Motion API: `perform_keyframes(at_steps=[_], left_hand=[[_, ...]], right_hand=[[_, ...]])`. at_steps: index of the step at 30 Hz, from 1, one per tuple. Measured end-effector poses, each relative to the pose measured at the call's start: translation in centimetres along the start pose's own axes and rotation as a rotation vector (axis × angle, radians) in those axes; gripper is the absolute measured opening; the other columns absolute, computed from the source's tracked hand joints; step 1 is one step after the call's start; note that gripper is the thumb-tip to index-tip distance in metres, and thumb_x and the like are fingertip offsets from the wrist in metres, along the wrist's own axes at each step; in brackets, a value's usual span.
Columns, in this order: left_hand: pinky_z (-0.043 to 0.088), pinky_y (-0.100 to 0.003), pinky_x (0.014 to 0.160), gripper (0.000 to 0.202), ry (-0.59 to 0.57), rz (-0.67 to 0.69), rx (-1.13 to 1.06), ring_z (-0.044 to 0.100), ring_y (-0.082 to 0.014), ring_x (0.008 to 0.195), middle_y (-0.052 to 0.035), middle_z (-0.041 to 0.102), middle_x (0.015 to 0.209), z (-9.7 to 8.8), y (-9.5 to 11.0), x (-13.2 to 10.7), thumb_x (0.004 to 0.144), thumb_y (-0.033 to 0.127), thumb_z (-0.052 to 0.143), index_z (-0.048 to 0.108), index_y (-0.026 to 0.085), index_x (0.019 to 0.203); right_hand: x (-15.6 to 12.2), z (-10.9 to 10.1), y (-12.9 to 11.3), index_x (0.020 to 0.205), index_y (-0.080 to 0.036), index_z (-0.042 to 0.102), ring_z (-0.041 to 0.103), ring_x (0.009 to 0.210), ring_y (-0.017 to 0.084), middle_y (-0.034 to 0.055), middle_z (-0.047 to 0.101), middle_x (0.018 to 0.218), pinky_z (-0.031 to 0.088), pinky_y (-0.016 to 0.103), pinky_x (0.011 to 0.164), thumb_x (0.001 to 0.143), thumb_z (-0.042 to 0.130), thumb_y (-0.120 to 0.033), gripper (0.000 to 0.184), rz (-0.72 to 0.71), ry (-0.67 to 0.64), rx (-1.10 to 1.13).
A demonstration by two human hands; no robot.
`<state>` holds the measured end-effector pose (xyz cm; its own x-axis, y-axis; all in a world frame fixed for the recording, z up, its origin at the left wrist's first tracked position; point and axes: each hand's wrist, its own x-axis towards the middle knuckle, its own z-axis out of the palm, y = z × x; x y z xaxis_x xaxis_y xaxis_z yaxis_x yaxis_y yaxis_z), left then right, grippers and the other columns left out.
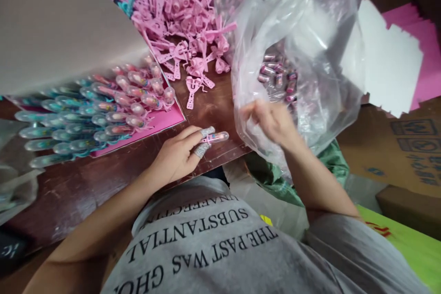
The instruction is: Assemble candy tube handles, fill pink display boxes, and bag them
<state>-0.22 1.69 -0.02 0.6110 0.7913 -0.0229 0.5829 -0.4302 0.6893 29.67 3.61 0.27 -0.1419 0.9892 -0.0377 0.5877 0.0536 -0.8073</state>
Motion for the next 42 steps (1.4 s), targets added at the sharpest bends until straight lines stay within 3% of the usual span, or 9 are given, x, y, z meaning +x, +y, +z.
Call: perform_keyframes(at_steps=[2, 4, 8, 12, 15, 19, 33, 39, 42], left_hand=[[0.058, -0.034, 0.105, 0.036, 0.000, -0.011, -0.268, 0.072, -0.0215, 0.115, -0.0086, 0.073, 0.129, 0.4, -0.8, 0.1, 0.098, 0.025, 0.064, 0.071, 0.020, 0.133], [0.058, -0.037, 0.106, 0.040, 0.022, -0.091, -0.505, 0.073, -0.0221, 0.113, -0.0094, 0.076, 0.125, 1.3, -1.3, 0.2, 0.095, 0.034, 0.072, 0.071, 0.018, 0.131], [0.061, -0.039, 0.099, 0.047, 0.165, -0.306, -0.774, 0.074, -0.0222, 0.104, -0.0081, 0.080, 0.114, 2.7, -1.6, 0.1, 0.085, 0.041, 0.084, 0.070, 0.018, 0.124], [0.061, -0.033, 0.091, 0.044, 0.216, -0.390, -0.901, 0.074, -0.0179, 0.093, -0.0059, 0.078, 0.103, 1.9, -1.1, -0.6, 0.077, 0.038, 0.091, 0.068, 0.017, 0.108], [0.060, -0.028, 0.080, 0.039, 0.177, -0.459, -0.924, 0.070, -0.0132, 0.078, -0.0015, 0.075, 0.087, 0.6, -0.4, -1.2, 0.075, 0.037, 0.094, 0.066, 0.017, 0.093], [0.058, -0.025, 0.073, 0.041, 0.120, -0.488, -0.974, 0.066, -0.0107, 0.070, 0.0018, 0.071, 0.076, -0.2, 0.4, -1.6, 0.071, 0.038, 0.097, 0.065, 0.017, 0.084], [0.060, -0.025, 0.075, 0.036, 0.240, -0.354, -0.923, 0.070, -0.0123, 0.073, 0.0007, 0.074, 0.079, 0.8, 0.4, -4.3, 0.078, 0.042, 0.092, 0.067, 0.017, 0.086], [0.058, -0.025, 0.079, 0.025, 0.318, -0.293, -0.766, 0.070, -0.0127, 0.080, -0.0016, 0.078, 0.090, 1.1, 0.3, -5.1, 0.083, 0.034, 0.086, 0.069, 0.017, 0.091], [0.054, -0.022, 0.070, 0.027, 0.231, -0.311, -0.825, 0.066, -0.0107, 0.073, -0.0003, 0.075, 0.081, 0.4, 0.3, -5.3, 0.078, 0.033, 0.089, 0.068, 0.017, 0.086]], right_hand=[[1.8, -2.6, 3.7, 0.101, -0.025, 0.076, 0.064, 0.084, 0.021, 0.0091, 0.077, 0.098, 0.047, 0.038, 0.077, 0.105, 0.045, -0.072, 0.056, 0.050, 0.353, -0.236], [3.4, -4.7, 8.2, 0.107, -0.027, 0.075, 0.061, 0.094, 0.025, 0.0123, 0.074, 0.109, 0.047, 0.040, 0.079, 0.099, 0.059, -0.069, 0.045, 0.101, 0.543, -0.467], [4.5, -5.4, 13.1, 0.096, -0.027, 0.072, 0.064, 0.098, 0.031, 0.0138, 0.071, 0.107, 0.051, 0.044, 0.073, 0.099, 0.064, -0.059, 0.033, 0.023, 0.537, -0.662], [1.5, -2.8, 8.4, 0.129, -0.032, 0.064, 0.072, 0.087, 0.027, 0.0098, 0.073, 0.118, 0.058, 0.046, 0.071, 0.106, 0.058, -0.043, 0.026, -0.113, 0.472, -0.409], [-1.5, 0.1, 2.4, 0.131, -0.035, 0.065, 0.073, 0.078, 0.022, 0.0066, 0.078, 0.114, 0.058, 0.037, 0.060, 0.103, 0.067, -0.039, 0.029, -0.337, 0.177, -0.262], [-2.8, 3.9, -2.3, 0.133, -0.023, 0.065, 0.076, 0.087, 0.017, 0.0053, 0.078, 0.105, 0.062, 0.031, 0.070, 0.107, 0.063, -0.028, 0.027, -0.626, -0.167, -0.133], [-3.3, 5.7, -4.6, 0.133, -0.017, 0.066, 0.076, 0.090, 0.016, 0.0078, 0.077, 0.110, 0.063, 0.026, 0.072, 0.108, 0.059, -0.023, 0.026, -0.744, -0.114, -0.325], [-2.9, 6.5, -5.0, 0.108, -0.016, 0.074, 0.071, 0.074, 0.014, 0.0054, 0.077, 0.088, 0.055, 0.027, 0.067, 0.111, 0.052, -0.044, 0.035, -0.575, -0.268, -0.111], [-2.7, 6.5, -4.9, 0.084, -0.017, 0.072, 0.060, 0.055, 0.009, -0.0013, 0.066, 0.063, 0.047, 0.023, 0.056, 0.113, 0.044, -0.051, 0.053, -0.383, -0.448, 0.128]])
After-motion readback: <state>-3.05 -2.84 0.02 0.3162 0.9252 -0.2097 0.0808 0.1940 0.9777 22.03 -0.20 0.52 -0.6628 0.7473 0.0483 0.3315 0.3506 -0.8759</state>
